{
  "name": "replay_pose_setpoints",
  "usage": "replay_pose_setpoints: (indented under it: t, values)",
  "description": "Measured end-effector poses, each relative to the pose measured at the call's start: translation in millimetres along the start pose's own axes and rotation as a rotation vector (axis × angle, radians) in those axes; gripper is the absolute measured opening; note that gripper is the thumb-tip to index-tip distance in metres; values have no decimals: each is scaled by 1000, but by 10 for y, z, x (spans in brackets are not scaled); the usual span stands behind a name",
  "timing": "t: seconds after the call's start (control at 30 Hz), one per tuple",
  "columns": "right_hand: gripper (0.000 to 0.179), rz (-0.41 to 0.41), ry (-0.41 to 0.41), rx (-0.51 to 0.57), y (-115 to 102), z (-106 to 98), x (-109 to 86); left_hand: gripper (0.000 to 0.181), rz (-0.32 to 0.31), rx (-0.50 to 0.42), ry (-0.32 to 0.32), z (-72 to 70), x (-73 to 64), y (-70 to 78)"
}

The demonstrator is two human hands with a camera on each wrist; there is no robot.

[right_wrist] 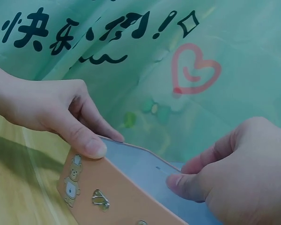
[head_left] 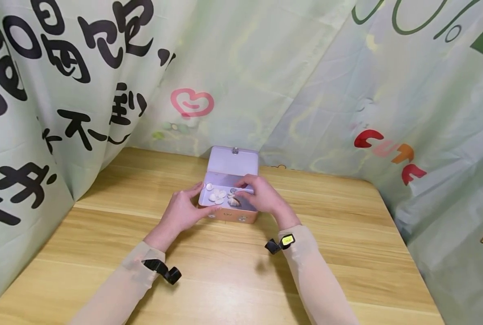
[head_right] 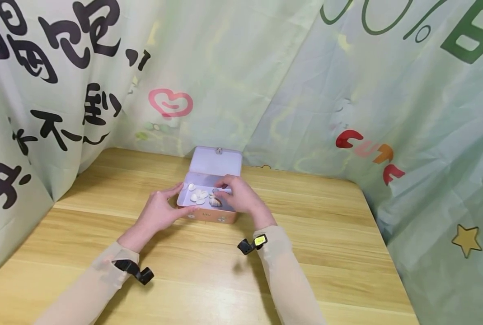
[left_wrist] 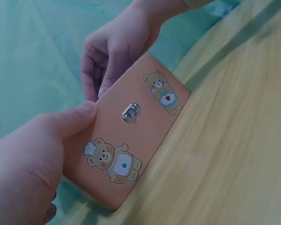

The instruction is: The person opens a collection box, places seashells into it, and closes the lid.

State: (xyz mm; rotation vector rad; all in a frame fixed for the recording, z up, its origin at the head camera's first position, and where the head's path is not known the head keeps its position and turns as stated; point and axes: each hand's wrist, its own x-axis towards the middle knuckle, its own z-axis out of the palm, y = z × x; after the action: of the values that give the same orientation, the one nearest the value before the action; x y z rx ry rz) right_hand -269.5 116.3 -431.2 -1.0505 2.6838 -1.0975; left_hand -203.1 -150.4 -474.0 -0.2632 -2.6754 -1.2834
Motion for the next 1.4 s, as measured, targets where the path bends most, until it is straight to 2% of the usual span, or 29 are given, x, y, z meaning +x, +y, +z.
replay_pose_setpoints:
  t: [0.2,0.37,0.5,0.77,1.0,1.1,1.27,1.4]
  values:
    - [22,-23,98,35,-12,-108,-114,98,79,87,2,-70,16,15]
    - [22,-63,192,36,0,-188,-198,93,163,79,46,-155,66,68]
    - [22,-75,221,32,30,-230,-254,101,148,95,54,-211,127,107]
    - [25,-28,217,-4,102,-282,-313,109,80,156,-4,-274,292,100]
    - [26,45,233,33,164,-360,-283,108,3,109,-61,-313,504,129]
    - [28,72,247,49,195,-381,-260,98,7,75,-73,-327,606,110]
    - [28,99,265,66,292,-382,-185,72,71,18,-52,-310,790,-3]
    - [28,126,280,79,374,-356,-124,55,49,-76,-6,-288,900,-63]
